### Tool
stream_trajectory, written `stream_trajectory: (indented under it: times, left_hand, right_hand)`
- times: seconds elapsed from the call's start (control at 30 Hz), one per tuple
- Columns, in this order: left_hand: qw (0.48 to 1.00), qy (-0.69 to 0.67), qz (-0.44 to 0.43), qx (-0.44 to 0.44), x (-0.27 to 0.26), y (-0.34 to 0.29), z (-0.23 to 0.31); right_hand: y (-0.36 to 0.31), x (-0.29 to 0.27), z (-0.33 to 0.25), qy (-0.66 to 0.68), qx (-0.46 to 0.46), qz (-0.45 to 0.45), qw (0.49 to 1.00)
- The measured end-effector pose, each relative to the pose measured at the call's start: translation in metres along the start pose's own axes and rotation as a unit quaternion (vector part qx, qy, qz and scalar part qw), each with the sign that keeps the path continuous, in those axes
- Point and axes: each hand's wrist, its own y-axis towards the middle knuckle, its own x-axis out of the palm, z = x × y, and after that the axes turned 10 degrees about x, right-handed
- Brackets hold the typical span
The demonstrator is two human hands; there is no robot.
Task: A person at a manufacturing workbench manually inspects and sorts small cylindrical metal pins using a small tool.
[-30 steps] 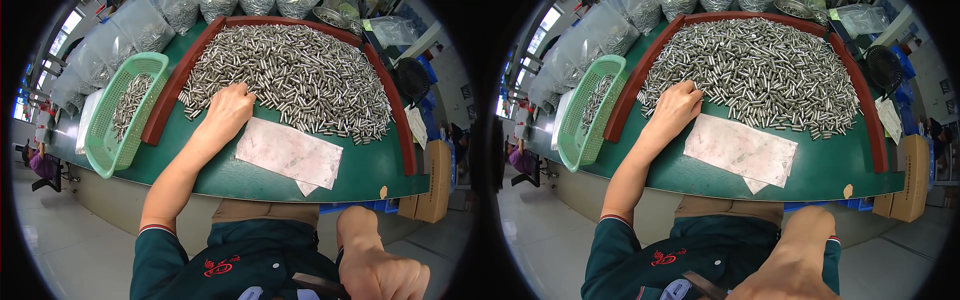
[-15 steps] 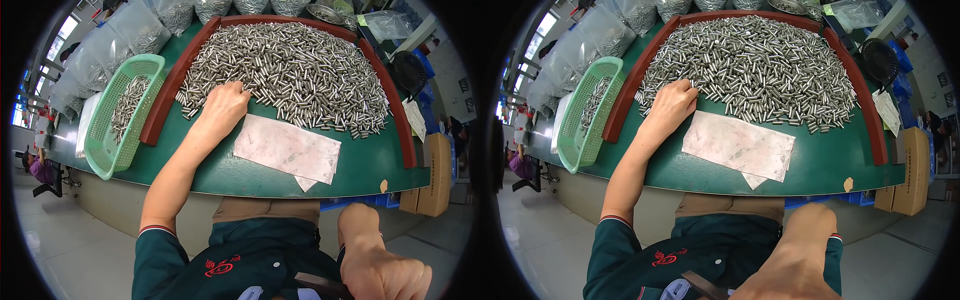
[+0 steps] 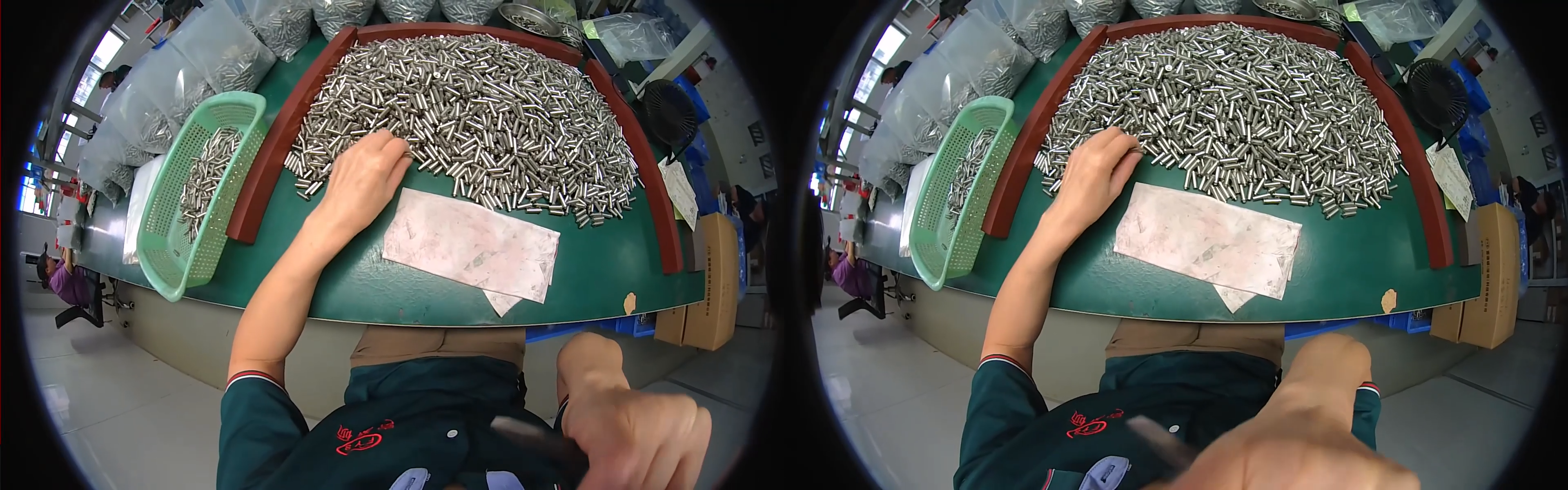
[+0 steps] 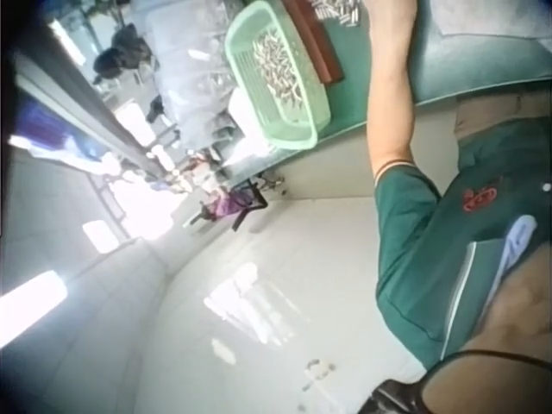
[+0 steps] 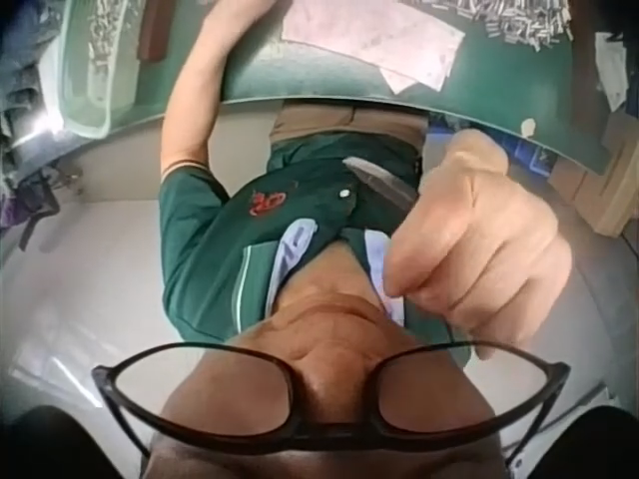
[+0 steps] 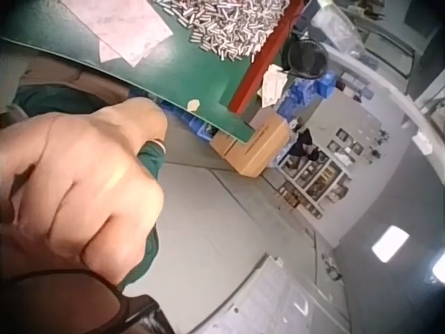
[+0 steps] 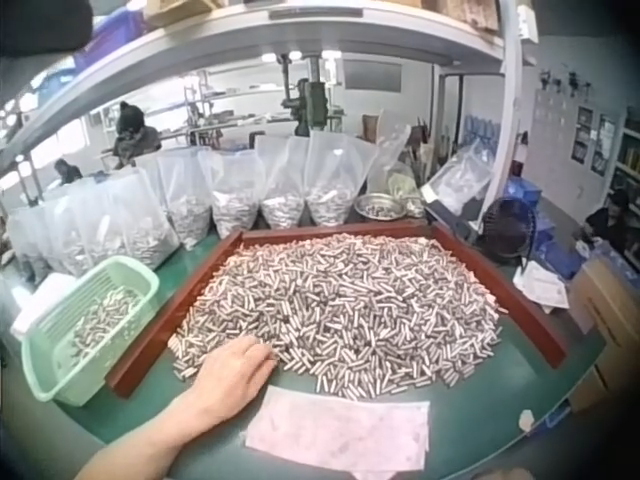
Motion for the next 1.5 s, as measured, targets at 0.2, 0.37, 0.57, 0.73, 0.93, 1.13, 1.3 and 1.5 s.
stream_trajectory:
  times: [0.2, 0.37, 0.57, 0.73, 0.93, 1.13, 1.3, 1.5]
  left_hand:
    - [0.611, -0.702, 0.081, -0.357, -0.009, -0.005, 0.001]
    - [0.557, -0.735, 0.114, -0.368, -0.008, -0.013, -0.006]
    - [0.550, -0.731, 0.105, -0.391, -0.008, -0.013, -0.005]
    - [0.552, -0.725, 0.093, -0.402, -0.006, -0.011, -0.006]
    - [0.549, -0.730, 0.081, -0.399, -0.009, -0.009, -0.003]
    - [0.581, -0.700, 0.061, -0.411, -0.012, -0.007, -0.001]
    - [0.614, -0.672, 0.053, -0.411, -0.009, -0.008, 0.000]
    - [0.762, -0.563, 0.080, -0.309, -0.001, -0.010, 0.003]
  right_hand:
    - [-0.008, -0.038, 0.050, -0.140, 0.071, 0.290, 0.944]
    - [-0.025, -0.087, 0.093, -0.022, 0.116, 0.363, 0.924]
    - [-0.042, -0.080, 0.108, 0.001, 0.129, 0.396, 0.909]
    - [-0.043, -0.079, 0.110, -0.035, 0.148, 0.397, 0.905]
    - [-0.047, -0.081, 0.115, -0.025, 0.158, 0.416, 0.895]
    - [-0.049, -0.082, 0.119, -0.035, 0.169, 0.418, 0.892]
    - [-0.050, -0.083, 0.121, -0.043, 0.178, 0.424, 0.887]
    - [-0.050, -0.084, 0.120, -0.008, 0.168, 0.418, 0.893]
